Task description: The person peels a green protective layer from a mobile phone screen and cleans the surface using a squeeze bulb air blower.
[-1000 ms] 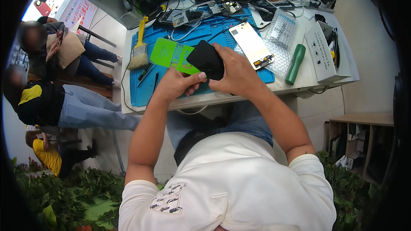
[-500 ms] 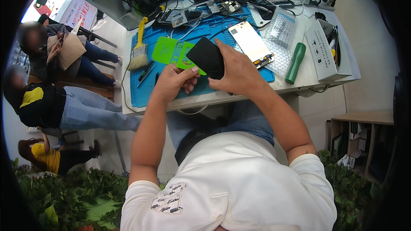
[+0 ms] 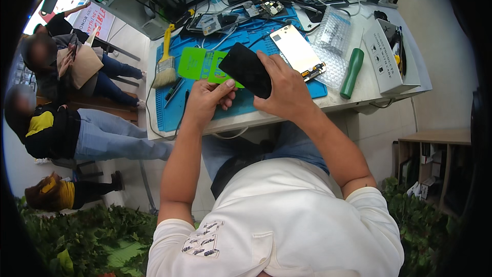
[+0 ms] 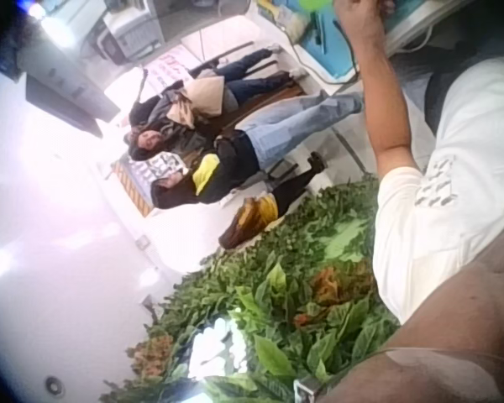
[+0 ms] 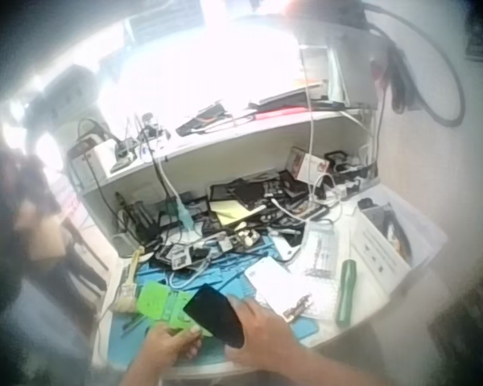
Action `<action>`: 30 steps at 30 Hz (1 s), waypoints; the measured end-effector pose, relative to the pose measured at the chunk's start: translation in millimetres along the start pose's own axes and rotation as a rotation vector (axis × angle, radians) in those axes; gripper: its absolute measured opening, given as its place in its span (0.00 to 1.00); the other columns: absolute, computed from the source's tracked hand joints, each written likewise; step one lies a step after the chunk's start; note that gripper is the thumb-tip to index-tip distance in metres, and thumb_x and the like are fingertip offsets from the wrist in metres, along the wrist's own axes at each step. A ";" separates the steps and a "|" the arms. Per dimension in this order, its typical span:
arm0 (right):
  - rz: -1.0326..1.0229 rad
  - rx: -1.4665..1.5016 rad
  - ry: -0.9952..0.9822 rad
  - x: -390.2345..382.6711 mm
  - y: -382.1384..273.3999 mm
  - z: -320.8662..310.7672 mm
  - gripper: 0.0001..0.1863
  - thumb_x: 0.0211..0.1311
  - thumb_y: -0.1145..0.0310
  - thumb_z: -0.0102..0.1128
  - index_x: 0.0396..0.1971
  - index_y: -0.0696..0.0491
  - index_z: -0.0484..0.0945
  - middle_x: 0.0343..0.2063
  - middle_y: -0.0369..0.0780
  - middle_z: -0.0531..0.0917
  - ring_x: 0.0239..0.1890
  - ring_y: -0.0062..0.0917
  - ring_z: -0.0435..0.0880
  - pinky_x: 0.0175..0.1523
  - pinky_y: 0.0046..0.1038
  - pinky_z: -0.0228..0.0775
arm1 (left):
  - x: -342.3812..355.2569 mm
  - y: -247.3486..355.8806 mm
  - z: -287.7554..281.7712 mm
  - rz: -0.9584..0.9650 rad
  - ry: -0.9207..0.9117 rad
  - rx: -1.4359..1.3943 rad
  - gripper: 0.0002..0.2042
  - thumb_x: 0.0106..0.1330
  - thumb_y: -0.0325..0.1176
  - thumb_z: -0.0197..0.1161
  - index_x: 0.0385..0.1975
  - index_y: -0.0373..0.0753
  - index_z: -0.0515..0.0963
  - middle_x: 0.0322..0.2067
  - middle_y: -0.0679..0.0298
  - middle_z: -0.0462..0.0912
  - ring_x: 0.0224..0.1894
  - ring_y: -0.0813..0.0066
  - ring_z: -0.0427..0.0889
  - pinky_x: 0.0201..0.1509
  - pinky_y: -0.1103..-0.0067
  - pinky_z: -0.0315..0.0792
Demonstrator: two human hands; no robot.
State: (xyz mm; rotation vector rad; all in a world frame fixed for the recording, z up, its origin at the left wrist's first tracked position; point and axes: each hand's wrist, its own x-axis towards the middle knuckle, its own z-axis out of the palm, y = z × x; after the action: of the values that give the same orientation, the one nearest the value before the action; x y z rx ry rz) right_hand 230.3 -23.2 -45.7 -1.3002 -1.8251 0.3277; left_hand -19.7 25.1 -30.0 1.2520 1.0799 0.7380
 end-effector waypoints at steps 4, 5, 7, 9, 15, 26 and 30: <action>-0.011 -0.012 0.012 0.4 1.2 0.0 0.51 0.45 0.65 0.80 0.73 0.67 0.71 0.50 0.52 0.82 0.46 0.49 0.90 0.52 0.43 0.86 | 2.4 3.4 6.3 -0.011 0.002 0.031 0.16 0.76 0.43 0.77 0.40 0.34 0.90 0.29 0.64 0.89 0.25 0.80 0.84 0.30 0.82 0.76; 0.001 -0.006 0.005 0.6 1.8 0.8 0.51 0.45 0.64 0.81 0.73 0.66 0.72 0.52 0.52 0.82 0.47 0.49 0.90 0.53 0.43 0.86 | 3.0 3.8 7.8 -0.012 0.001 0.035 0.16 0.76 0.44 0.77 0.40 0.34 0.90 0.29 0.64 0.90 0.25 0.80 0.84 0.29 0.82 0.76; 0.025 0.008 -0.009 0.3 2.8 3.2 0.52 0.46 0.62 0.81 0.74 0.64 0.72 0.54 0.53 0.83 0.50 0.49 0.89 0.55 0.44 0.85 | 2.4 5.6 11.6 -0.017 0.004 0.055 0.16 0.76 0.44 0.77 0.41 0.33 0.90 0.29 0.65 0.90 0.26 0.80 0.85 0.29 0.82 0.75; 0.035 0.007 -0.005 0.7 2.5 3.2 0.52 0.46 0.62 0.81 0.74 0.64 0.72 0.54 0.53 0.83 0.51 0.50 0.89 0.55 0.44 0.85 | 2.0 6.9 14.1 -0.027 0.002 0.087 0.17 0.76 0.44 0.77 0.42 0.33 0.90 0.30 0.64 0.90 0.26 0.80 0.85 0.29 0.82 0.76; -0.006 0.005 0.045 5.0 3.8 2.1 0.51 0.45 0.63 0.82 0.73 0.67 0.72 0.52 0.53 0.82 0.47 0.50 0.90 0.53 0.43 0.86 | 3.2 9.4 -4.4 -0.022 -0.040 -0.156 0.16 0.78 0.42 0.75 0.45 0.32 0.87 0.33 0.59 0.90 0.29 0.74 0.89 0.32 0.80 0.81; 0.008 -0.011 0.036 4.3 5.7 4.9 0.52 0.45 0.63 0.82 0.72 0.67 0.72 0.53 0.53 0.82 0.48 0.50 0.90 0.54 0.44 0.86 | 3.2 -1.3 -1.5 0.086 0.162 -0.125 0.11 0.75 0.37 0.78 0.42 0.37 0.85 0.29 0.64 0.86 0.25 0.79 0.84 0.26 0.81 0.76; 0.020 -0.007 0.050 4.6 5.6 5.6 0.51 0.46 0.62 0.82 0.72 0.68 0.72 0.53 0.53 0.82 0.48 0.50 0.90 0.55 0.43 0.86 | 4.2 -4.7 5.0 0.107 0.195 -0.119 0.12 0.76 0.38 0.78 0.45 0.36 0.85 0.28 0.65 0.86 0.23 0.79 0.83 0.25 0.82 0.74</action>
State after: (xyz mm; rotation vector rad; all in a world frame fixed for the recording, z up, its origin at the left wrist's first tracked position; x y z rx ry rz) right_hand 229.2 -15.5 -50.5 -1.3209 -1.7744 0.2973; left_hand -14.1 26.1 -35.7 1.1606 1.1152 1.0079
